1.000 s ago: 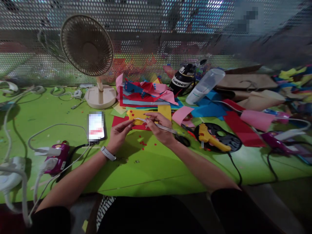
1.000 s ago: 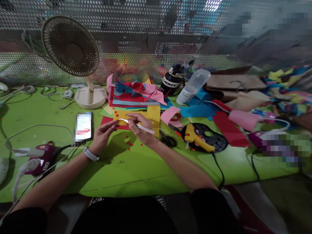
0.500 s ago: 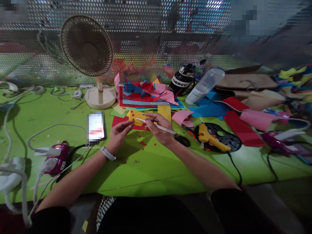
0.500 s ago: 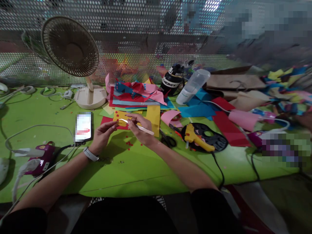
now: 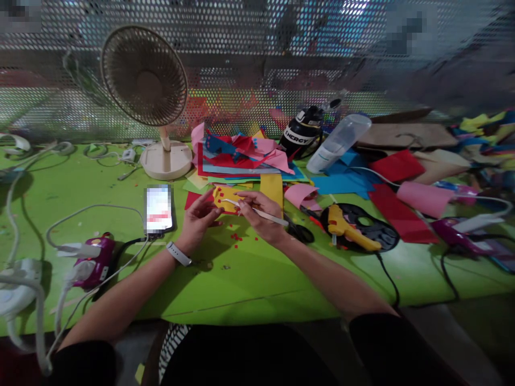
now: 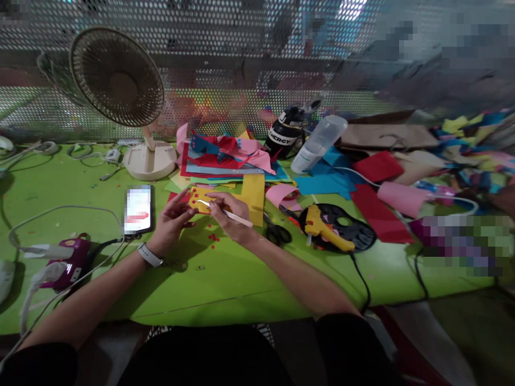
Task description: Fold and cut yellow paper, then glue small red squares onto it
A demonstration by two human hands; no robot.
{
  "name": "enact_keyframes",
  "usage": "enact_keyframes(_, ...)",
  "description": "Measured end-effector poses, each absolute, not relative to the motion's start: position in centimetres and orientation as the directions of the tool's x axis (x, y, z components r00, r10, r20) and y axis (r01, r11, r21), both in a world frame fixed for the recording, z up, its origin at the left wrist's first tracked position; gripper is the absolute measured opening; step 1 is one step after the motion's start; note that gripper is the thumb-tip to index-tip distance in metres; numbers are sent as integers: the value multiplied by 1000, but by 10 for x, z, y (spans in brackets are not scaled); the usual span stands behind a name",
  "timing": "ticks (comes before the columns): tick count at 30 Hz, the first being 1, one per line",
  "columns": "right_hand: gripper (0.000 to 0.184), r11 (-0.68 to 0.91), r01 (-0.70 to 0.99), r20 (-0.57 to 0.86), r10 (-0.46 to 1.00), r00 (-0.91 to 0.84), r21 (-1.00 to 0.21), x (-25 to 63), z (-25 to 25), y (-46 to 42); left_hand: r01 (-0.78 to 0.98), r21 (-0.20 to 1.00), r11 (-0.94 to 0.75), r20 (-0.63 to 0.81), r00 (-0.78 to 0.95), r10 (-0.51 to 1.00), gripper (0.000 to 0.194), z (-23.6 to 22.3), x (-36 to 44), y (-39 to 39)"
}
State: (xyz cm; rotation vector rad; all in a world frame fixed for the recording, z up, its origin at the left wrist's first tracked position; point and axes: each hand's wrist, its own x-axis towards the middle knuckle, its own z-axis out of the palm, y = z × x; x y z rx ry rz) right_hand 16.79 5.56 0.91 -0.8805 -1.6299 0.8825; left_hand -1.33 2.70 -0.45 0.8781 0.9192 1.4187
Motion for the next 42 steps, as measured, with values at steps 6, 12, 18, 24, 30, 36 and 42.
enact_keyframes(6,23,472,149,450,879,-157,-869,169,9,53,-486,869,92,-113,-12,994,50,-2,-11,26)
enact_keyframes(12,23,450,119,445,893,-64,-885,169,17,49,-510,859,56,-117,-88,989,63,3,-7,22)
enact_keyframes(18,24,295,-14,294,954,54,-955,163,23,47,-640,763,94,-237,-142,961,55,1,-3,23)
enact_keyframes(24,27,217,-86,216,976,18,-972,157,16,44,-759,618,206,-378,-57,924,28,-1,-4,28)
enact_keyframes(30,28,233,-25,233,972,4,-972,158,13,43,-784,545,298,-428,45,903,23,-2,0,23)
enact_keyframes(36,29,272,7,272,962,21,-962,158,14,43,-784,545,296,-431,41,901,20,-2,0,22)
enact_keyframes(42,27,315,28,315,949,17,-949,158,13,42,-773,574,270,-396,27,918,22,-2,1,21)
